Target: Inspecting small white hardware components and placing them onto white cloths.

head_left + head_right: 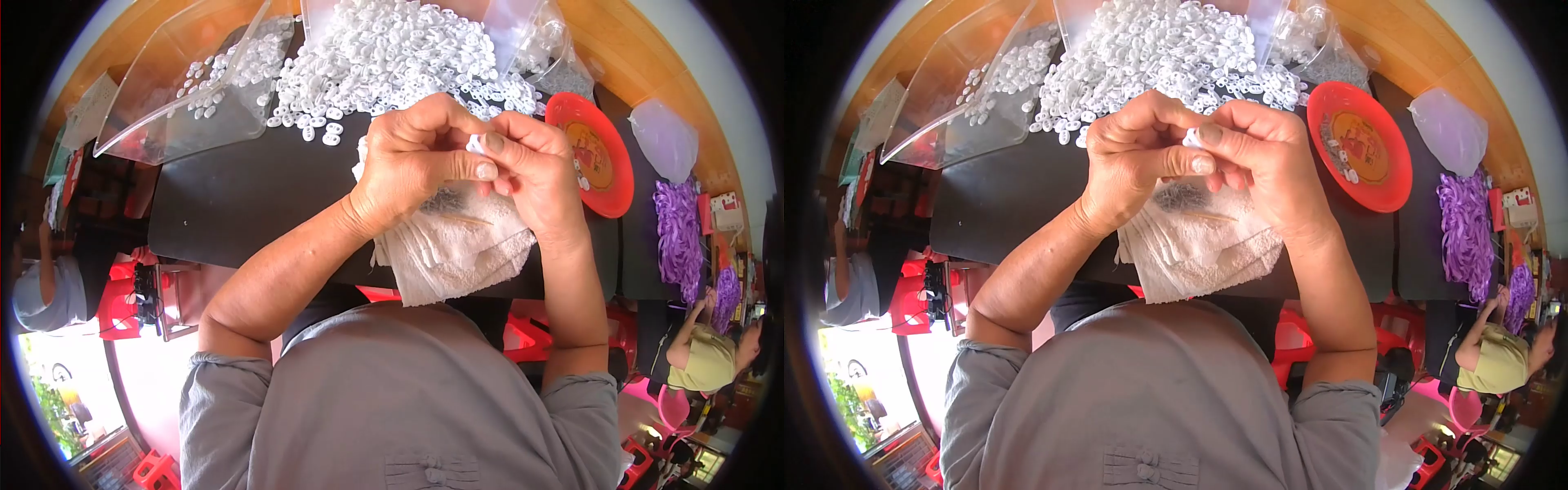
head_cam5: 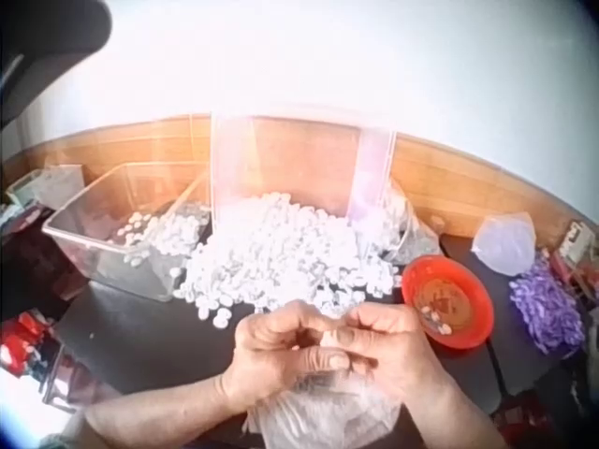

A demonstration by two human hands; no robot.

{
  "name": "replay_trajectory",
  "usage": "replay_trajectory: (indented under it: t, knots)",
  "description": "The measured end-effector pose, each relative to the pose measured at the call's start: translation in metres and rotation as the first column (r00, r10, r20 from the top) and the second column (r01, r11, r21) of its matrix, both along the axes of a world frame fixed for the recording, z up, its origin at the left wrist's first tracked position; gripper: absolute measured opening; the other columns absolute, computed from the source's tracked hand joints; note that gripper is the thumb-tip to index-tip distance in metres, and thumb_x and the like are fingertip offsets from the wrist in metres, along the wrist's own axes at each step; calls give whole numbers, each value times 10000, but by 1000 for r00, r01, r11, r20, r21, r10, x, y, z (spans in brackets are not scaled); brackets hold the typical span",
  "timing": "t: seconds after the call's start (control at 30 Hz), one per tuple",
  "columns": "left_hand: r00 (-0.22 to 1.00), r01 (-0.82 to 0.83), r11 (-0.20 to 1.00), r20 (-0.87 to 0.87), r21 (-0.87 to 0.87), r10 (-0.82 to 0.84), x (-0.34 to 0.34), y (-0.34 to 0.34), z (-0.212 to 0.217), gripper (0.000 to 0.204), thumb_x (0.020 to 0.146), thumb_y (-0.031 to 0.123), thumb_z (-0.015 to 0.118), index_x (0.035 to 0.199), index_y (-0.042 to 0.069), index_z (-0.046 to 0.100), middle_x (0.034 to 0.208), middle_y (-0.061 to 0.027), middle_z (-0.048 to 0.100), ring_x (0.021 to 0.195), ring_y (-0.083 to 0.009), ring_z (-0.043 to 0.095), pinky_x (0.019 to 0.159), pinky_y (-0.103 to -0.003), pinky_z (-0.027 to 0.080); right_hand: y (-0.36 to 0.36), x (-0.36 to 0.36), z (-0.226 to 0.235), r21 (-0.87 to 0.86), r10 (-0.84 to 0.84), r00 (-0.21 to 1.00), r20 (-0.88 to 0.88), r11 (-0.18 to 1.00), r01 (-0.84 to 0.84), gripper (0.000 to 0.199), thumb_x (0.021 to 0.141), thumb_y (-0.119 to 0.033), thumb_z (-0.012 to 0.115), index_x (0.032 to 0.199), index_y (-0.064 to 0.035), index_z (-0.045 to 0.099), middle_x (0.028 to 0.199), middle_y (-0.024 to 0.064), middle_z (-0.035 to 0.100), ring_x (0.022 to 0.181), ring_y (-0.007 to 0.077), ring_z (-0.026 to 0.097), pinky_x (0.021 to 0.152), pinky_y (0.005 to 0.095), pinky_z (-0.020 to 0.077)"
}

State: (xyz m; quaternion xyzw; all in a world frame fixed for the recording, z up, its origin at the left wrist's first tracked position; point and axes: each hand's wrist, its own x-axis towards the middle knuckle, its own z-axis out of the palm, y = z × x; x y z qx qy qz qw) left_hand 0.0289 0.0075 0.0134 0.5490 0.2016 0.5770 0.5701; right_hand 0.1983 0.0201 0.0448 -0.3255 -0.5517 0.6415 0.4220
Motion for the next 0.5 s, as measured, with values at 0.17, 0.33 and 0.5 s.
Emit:
replay_trajectory:
  t: [0.17,0.33,0.5]
  knots:
    - [985,-147,980,-107,-134,133,1,3,4,179,839,42,705,998,0,632,776,-46,648,645,-89,606,505,-199,427,4,2,-3,164,-137,987,81,979,122,158,917,-135,608,876,17,614,663,20,559,543,87,508,517,196,380]
    - [966,-214,948,-193,-235,170,-1,0,7,118,879,97,677,934,0,640,734,-30,632,589,-73,557,490,-198,418,6,4,-5,275,-204,976,80,945,175,165,924,-133,603,919,31,621,652,18,545,578,111,512,559,215,384]
    - [949,-237,951,-257,-200,183,-1,-1,5,109,891,109,648,870,5,624,703,-19,618,574,-61,541,486,-191,408,2,-2,-10,233,-200,978,67,956,179,127,914,-95,607,951,24,630,700,23,575,600,108,531,566,210,393]
